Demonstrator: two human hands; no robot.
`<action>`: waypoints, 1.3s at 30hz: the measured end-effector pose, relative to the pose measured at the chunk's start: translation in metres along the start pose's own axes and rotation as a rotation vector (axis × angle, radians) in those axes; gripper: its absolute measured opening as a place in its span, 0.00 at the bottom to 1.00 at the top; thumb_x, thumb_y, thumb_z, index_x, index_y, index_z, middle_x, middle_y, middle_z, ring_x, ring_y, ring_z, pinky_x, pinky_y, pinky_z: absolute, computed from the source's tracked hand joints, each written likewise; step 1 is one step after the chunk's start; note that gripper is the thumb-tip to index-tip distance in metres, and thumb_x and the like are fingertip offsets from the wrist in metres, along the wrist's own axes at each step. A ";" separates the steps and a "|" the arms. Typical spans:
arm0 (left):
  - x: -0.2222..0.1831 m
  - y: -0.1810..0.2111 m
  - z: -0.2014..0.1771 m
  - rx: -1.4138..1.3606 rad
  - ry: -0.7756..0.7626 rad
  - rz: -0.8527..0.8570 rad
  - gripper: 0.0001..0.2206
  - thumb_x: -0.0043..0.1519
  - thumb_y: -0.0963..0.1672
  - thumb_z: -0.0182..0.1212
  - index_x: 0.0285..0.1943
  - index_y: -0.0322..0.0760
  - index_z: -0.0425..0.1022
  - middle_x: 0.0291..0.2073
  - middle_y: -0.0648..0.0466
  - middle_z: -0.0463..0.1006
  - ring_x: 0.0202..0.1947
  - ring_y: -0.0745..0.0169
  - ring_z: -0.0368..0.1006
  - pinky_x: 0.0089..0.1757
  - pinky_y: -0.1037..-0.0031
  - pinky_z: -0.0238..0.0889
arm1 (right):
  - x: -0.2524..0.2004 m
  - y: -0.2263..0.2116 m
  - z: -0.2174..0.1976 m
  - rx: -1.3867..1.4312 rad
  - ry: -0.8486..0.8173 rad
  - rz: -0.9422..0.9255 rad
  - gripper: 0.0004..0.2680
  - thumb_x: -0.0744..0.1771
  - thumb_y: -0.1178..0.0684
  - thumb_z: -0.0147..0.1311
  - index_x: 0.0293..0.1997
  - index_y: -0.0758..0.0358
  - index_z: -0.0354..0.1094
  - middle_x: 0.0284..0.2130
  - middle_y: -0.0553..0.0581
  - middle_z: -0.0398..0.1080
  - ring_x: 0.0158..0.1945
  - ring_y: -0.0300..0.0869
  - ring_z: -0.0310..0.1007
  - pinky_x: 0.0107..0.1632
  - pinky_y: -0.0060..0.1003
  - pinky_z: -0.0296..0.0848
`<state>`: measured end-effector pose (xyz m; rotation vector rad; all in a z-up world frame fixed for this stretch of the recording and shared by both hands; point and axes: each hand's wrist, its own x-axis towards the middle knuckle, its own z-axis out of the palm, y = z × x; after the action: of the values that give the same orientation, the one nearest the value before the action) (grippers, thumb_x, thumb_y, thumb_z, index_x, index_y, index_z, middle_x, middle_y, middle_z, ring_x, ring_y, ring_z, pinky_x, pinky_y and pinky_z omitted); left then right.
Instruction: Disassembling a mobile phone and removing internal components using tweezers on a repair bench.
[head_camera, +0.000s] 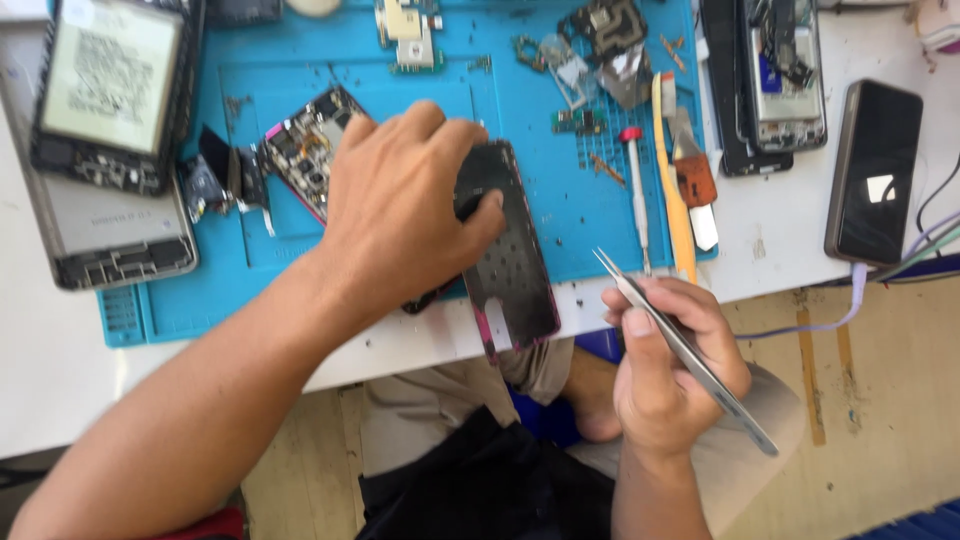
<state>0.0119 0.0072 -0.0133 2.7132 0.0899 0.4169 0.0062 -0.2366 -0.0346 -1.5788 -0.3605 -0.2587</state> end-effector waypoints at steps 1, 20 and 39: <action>0.001 -0.002 0.001 0.008 0.002 0.002 0.21 0.62 0.52 0.66 0.57 0.35 0.79 0.37 0.50 0.78 0.34 0.50 0.74 0.41 0.55 0.60 | 0.003 0.002 -0.002 0.008 0.002 -0.002 0.07 0.68 0.59 0.57 0.46 0.73 0.68 0.42 0.67 0.71 0.38 0.52 0.81 0.38 0.37 0.84; 0.003 -0.007 0.009 0.018 -0.007 0.025 0.22 0.61 0.51 0.69 0.59 0.36 0.78 0.36 0.50 0.73 0.34 0.45 0.69 0.38 0.55 0.56 | -0.002 0.042 -0.010 -0.160 0.148 -0.216 0.07 0.66 0.53 0.55 0.43 0.64 0.63 0.38 0.66 0.66 0.27 0.48 0.71 0.33 0.38 0.82; -0.003 -0.014 0.018 0.102 0.077 0.082 0.16 0.58 0.54 0.70 0.44 0.43 0.80 0.30 0.54 0.70 0.29 0.47 0.68 0.36 0.58 0.55 | 0.008 0.026 0.002 -0.454 -0.252 -0.329 0.08 0.67 0.55 0.57 0.34 0.70 0.67 0.32 0.72 0.75 0.36 0.55 0.81 0.42 0.42 0.82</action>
<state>0.0139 0.0127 -0.0353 2.8087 0.0212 0.5561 0.0235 -0.2349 -0.0559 -2.0031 -0.8043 -0.4165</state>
